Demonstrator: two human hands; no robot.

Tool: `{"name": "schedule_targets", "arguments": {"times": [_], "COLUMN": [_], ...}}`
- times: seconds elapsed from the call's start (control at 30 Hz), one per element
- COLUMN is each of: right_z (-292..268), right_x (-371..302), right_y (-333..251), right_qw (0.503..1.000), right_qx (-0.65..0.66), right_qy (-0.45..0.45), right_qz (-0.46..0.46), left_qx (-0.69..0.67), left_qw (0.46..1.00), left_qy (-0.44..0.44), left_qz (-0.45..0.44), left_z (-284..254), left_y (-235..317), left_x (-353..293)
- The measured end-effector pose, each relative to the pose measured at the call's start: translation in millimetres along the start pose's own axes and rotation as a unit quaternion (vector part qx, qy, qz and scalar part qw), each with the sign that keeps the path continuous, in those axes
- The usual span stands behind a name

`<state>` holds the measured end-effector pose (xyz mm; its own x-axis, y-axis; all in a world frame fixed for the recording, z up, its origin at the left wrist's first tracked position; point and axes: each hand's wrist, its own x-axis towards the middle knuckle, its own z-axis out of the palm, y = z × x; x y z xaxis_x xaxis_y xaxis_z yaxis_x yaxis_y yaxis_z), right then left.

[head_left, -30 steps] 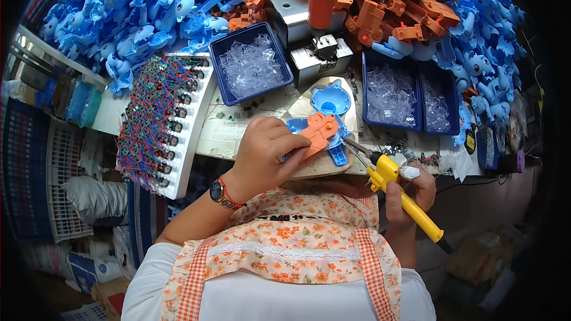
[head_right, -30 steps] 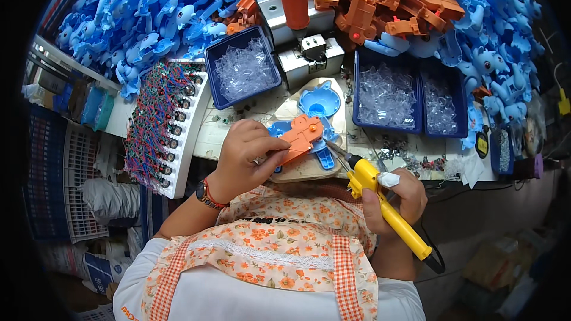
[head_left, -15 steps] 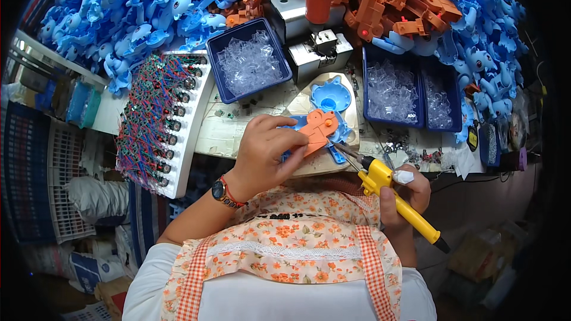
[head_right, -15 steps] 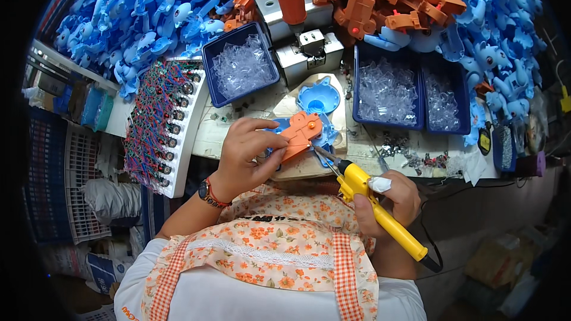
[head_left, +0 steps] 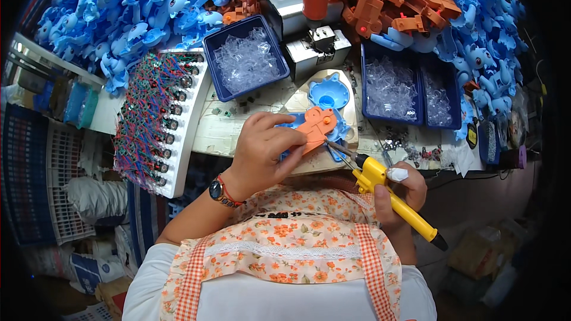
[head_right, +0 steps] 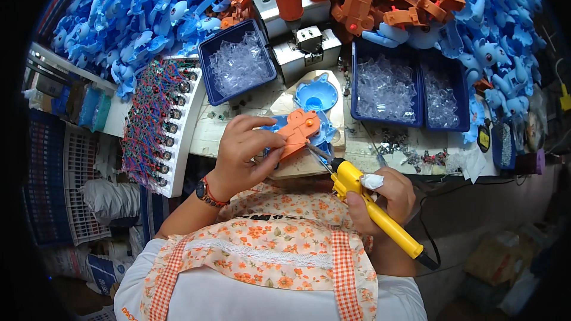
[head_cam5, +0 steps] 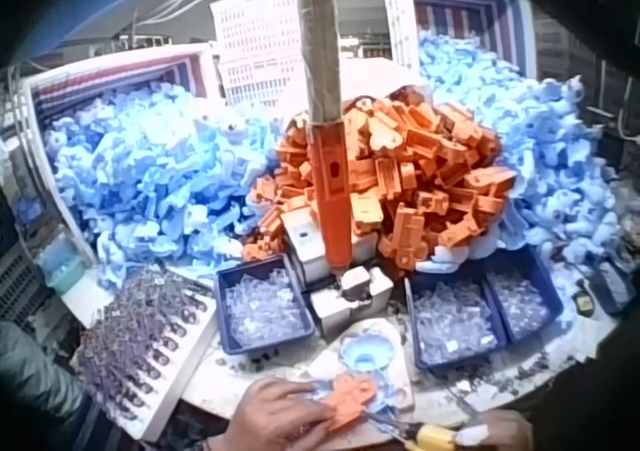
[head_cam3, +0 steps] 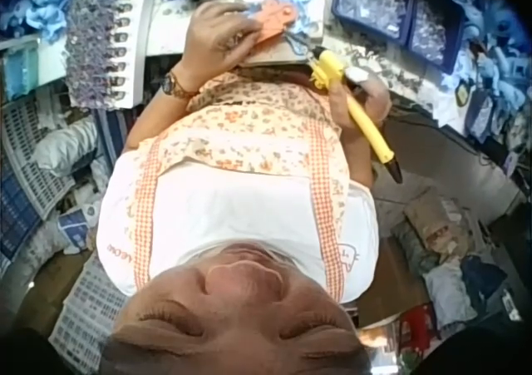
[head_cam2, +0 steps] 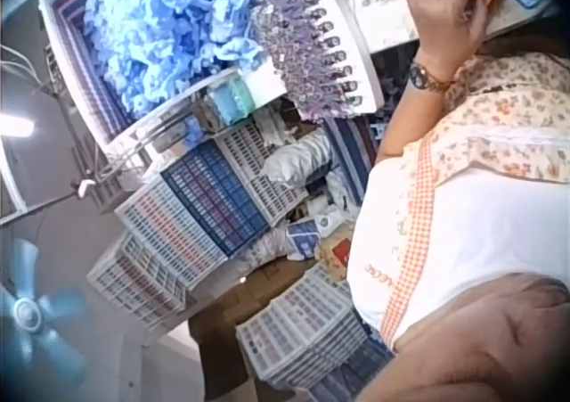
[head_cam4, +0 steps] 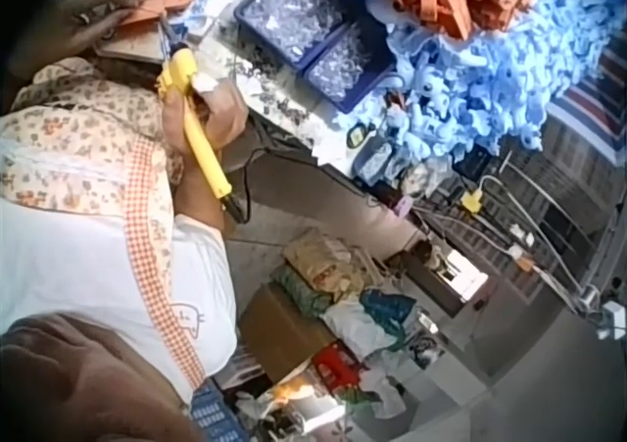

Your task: Assembling small plastic horse toys using hand tools and a mechanical press on a production line.

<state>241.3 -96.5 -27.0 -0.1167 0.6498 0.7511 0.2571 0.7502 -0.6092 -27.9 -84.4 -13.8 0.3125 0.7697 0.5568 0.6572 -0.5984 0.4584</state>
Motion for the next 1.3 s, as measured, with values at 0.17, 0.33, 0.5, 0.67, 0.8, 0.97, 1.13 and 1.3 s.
{"name": "schedule_targets", "arguments": {"times": [0.17, 0.33, 0.5, 0.67, 0.8, 0.97, 1.13, 1.3], "right_z": [-1.3, 0.9, 0.0, 0.0, -1.0, 1.3, 1.1, -0.3], "right_x": [-3.1, -12.3, -11.7, -5.2, -0.8, -7.7, -3.2, 5.6], "right_y": [0.5, 2.2, 1.3, 1.7, 2.1, 0.6, 0.2, 1.2], "right_qw": [1.000, 0.995, 0.996, 0.997, 0.998, 0.998, 0.998, 0.998], "right_qx": [0.007, 0.073, 0.071, 0.069, 0.057, 0.049, 0.050, 0.047], "right_qy": [-0.007, 0.049, 0.011, -0.006, -0.029, 0.013, 0.014, -0.031], "right_qz": [0.003, 0.051, 0.051, 0.034, 0.003, 0.032, 0.031, -0.011], "left_qx": [0.003, 0.006, 0.009, 0.010, 0.011, 0.010, 0.009, 0.010], "left_qw": [1.000, 1.000, 1.000, 1.000, 1.000, 1.000, 1.000, 1.000], "left_qy": [0.000, -0.007, -0.008, -0.010, -0.011, -0.010, -0.014, -0.017], "left_qz": [0.002, 0.002, 0.004, 0.005, 0.006, 0.008, 0.008, 0.007], "left_z": [-1.7, -0.8, -1.4, -1.8, -2.2, -1.8, -2.4, -2.3], "left_y": [-0.2, 0.2, 0.1, 0.7, 0.6, 0.3, 0.4, 0.3], "left_x": [-0.6, 1.5, 1.7, 2.2, 2.5, 2.4, 2.7, 2.8]}}
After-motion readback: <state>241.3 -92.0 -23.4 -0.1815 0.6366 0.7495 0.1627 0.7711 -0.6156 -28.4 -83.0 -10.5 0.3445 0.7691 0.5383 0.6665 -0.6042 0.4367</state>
